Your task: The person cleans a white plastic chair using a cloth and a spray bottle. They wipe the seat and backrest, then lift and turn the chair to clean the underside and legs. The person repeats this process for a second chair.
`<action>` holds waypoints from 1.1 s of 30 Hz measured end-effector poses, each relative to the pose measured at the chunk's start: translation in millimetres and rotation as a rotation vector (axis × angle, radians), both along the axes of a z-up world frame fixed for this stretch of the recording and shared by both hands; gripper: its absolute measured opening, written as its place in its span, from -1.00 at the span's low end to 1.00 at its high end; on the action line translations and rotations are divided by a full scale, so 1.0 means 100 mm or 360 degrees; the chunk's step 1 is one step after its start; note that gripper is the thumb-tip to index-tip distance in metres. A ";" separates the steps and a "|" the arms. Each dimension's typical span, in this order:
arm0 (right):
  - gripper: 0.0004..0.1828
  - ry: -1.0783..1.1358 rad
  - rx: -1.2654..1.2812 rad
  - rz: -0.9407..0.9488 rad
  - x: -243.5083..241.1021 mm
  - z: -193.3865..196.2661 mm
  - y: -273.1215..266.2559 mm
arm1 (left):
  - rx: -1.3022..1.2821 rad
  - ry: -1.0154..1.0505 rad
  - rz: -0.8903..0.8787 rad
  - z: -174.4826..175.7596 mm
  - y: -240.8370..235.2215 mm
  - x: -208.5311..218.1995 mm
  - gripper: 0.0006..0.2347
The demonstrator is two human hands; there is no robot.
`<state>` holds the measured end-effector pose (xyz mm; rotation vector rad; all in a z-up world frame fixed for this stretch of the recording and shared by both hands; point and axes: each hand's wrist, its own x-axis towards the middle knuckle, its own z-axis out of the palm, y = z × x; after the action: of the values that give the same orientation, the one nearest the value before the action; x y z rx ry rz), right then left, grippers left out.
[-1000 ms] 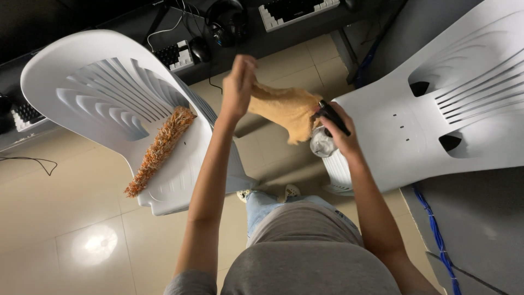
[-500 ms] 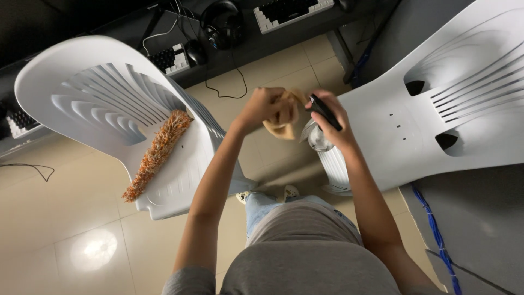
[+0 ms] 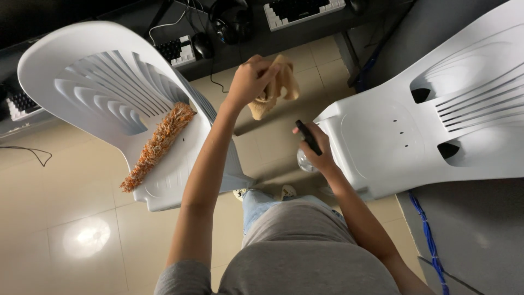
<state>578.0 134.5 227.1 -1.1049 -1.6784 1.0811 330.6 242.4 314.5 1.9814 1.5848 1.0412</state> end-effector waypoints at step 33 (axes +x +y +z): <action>-0.71 0.0066 0.0144 0.0303 -1.15 0.18 -0.23 | -0.0229 -0.0274 0.0203 -0.20 -0.85 -1.22 -0.82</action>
<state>462.8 111.6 244.8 -0.8738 -1.8089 1.1262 208.7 157.9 294.2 1.6692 1.6594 1.0818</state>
